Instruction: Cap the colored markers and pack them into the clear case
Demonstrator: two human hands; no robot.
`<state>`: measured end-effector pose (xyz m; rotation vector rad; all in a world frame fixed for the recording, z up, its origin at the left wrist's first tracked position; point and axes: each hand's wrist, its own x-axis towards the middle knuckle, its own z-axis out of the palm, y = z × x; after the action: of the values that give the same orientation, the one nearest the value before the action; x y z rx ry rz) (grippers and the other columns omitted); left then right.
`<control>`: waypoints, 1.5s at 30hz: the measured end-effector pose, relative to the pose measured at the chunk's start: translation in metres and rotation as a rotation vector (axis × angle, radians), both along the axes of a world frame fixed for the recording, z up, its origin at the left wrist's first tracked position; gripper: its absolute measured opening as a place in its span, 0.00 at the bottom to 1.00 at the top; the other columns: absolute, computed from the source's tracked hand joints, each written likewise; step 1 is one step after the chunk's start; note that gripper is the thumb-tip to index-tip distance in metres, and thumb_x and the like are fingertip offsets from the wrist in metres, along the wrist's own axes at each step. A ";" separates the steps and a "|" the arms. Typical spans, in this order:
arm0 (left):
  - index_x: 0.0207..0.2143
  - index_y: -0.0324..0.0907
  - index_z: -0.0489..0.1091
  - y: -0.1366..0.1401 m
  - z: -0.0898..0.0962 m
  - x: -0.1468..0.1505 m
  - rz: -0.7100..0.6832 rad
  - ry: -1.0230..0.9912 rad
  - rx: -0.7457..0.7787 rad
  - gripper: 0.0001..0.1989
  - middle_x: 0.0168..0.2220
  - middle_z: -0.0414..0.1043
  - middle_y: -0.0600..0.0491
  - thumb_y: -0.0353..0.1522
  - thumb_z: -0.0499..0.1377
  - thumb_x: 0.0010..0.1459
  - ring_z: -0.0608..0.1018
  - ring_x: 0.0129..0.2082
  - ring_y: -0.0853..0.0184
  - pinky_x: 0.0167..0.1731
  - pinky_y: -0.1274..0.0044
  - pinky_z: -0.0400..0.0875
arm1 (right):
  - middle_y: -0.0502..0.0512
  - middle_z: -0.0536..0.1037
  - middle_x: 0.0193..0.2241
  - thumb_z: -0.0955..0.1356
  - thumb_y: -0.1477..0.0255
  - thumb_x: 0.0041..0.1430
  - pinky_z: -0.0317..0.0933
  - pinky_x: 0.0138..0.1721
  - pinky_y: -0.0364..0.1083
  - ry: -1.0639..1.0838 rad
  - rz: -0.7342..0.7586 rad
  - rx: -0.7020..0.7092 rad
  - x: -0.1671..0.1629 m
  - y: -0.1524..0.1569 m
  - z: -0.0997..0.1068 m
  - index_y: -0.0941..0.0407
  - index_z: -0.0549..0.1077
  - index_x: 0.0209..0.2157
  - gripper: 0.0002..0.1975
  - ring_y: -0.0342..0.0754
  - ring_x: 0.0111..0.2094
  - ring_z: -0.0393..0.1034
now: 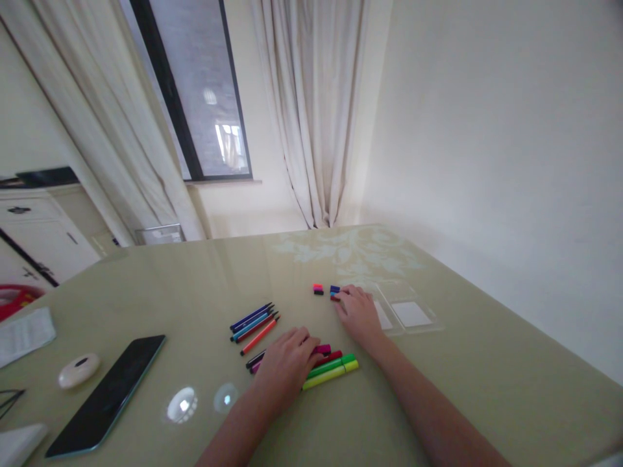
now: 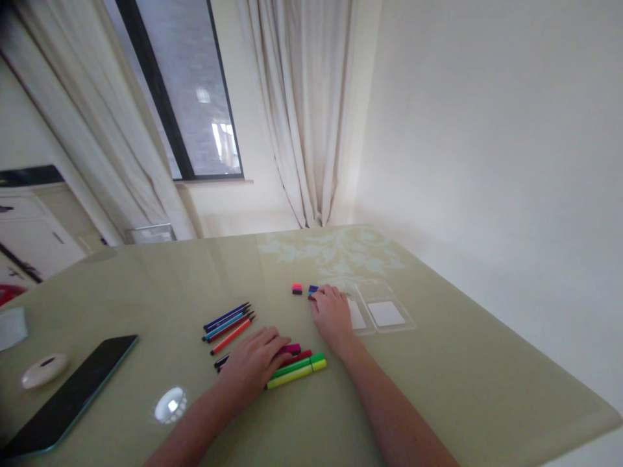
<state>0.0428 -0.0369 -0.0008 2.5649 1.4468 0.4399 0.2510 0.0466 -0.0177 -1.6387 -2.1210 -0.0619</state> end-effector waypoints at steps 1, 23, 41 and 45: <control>0.44 0.46 0.78 -0.001 0.001 0.000 -0.006 -0.032 -0.005 0.11 0.40 0.77 0.48 0.36 0.55 0.70 0.79 0.42 0.57 0.41 0.70 0.71 | 0.59 0.78 0.45 0.68 0.74 0.66 0.59 0.50 0.52 -0.013 -0.002 0.002 -0.002 -0.001 0.000 0.54 0.79 0.42 0.07 0.56 0.49 0.69; 0.41 0.43 0.76 0.038 -0.009 -0.077 0.549 0.023 0.047 0.10 0.43 0.77 0.48 0.34 0.55 0.69 0.76 0.47 0.56 0.49 0.68 0.68 | 0.53 0.83 0.38 0.70 0.72 0.66 0.63 0.45 0.49 0.414 0.231 -0.086 -0.014 -0.008 0.014 0.53 0.77 0.39 0.02 0.52 0.40 0.77; 0.42 0.47 0.76 0.029 -0.004 -0.050 0.155 -0.367 0.135 0.06 0.40 0.79 0.54 0.35 0.58 0.67 0.79 0.42 0.61 0.44 0.71 0.68 | 0.53 0.83 0.36 0.72 0.69 0.64 0.66 0.43 0.47 0.728 0.459 -0.083 -0.029 -0.027 0.028 0.52 0.82 0.39 0.05 0.50 0.39 0.76; 0.42 0.47 0.75 0.025 -0.002 -0.045 0.120 -0.422 0.104 0.07 0.39 0.78 0.54 0.34 0.57 0.68 0.78 0.41 0.63 0.43 0.73 0.70 | 0.52 0.84 0.36 0.72 0.70 0.64 0.67 0.46 0.47 0.738 0.489 -0.126 -0.030 -0.029 0.028 0.52 0.83 0.38 0.04 0.49 0.40 0.77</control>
<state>-0.0020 -0.0115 -0.0027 2.2727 1.4494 1.0273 0.2209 0.0177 0.0103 -0.9309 -1.8670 0.7250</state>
